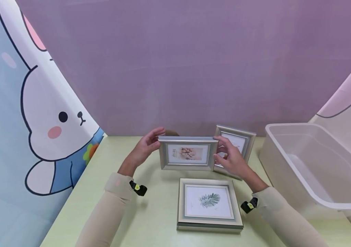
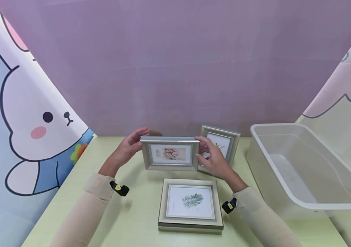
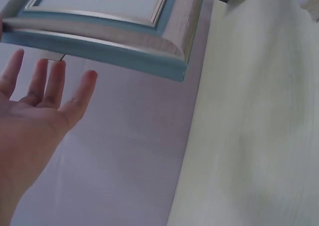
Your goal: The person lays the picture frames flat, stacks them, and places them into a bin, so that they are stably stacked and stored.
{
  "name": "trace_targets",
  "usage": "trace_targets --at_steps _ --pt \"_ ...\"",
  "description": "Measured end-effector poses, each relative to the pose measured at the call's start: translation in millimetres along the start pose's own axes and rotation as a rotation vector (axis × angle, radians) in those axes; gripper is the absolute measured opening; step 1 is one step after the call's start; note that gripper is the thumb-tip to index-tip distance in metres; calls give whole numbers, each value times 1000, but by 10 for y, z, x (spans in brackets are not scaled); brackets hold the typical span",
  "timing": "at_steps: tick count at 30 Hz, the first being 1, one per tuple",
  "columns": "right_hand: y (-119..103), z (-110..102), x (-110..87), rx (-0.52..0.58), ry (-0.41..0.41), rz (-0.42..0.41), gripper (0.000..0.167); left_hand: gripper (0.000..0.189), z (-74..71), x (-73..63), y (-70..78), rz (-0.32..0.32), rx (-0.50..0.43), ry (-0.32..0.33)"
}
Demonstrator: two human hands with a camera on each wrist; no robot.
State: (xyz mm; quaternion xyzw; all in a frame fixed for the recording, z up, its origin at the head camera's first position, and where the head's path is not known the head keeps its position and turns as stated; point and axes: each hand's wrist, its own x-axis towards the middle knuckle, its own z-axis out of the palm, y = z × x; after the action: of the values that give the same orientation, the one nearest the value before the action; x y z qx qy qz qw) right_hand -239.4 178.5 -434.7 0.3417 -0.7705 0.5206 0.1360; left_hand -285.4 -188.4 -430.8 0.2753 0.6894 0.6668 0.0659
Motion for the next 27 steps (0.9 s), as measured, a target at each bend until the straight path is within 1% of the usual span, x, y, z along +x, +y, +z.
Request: trace_targets --at_steps 3,7,8,12,15,18,21,24,27 --pt "-94 -6 7 -18 2 -14 64 56 44 -18 19 -7 22 62" --pt "-116 -12 13 -1 6 -20 64 48 112 -44 60 -16 40 139" --pt "-113 -13 15 11 8 -11 65 46 128 -48 68 -18 43 156" --pt "41 -27 0 61 8 24 68 39 181 -50 85 -24 61 210" --pt "156 -50 -16 84 4 41 70 35 219 -37 100 -10 66 238" --pt "152 -80 -28 97 2 69 70 30 270 -26 143 6 74 255" --pt "135 -113 -40 103 4 94 69 27 313 -23 186 14 115 263" --pt "112 -153 -49 97 1 118 69 26 343 -31 223 11 164 262" --pt "82 -199 -62 93 -7 138 70 26 375 -42 266 -17 194 263"
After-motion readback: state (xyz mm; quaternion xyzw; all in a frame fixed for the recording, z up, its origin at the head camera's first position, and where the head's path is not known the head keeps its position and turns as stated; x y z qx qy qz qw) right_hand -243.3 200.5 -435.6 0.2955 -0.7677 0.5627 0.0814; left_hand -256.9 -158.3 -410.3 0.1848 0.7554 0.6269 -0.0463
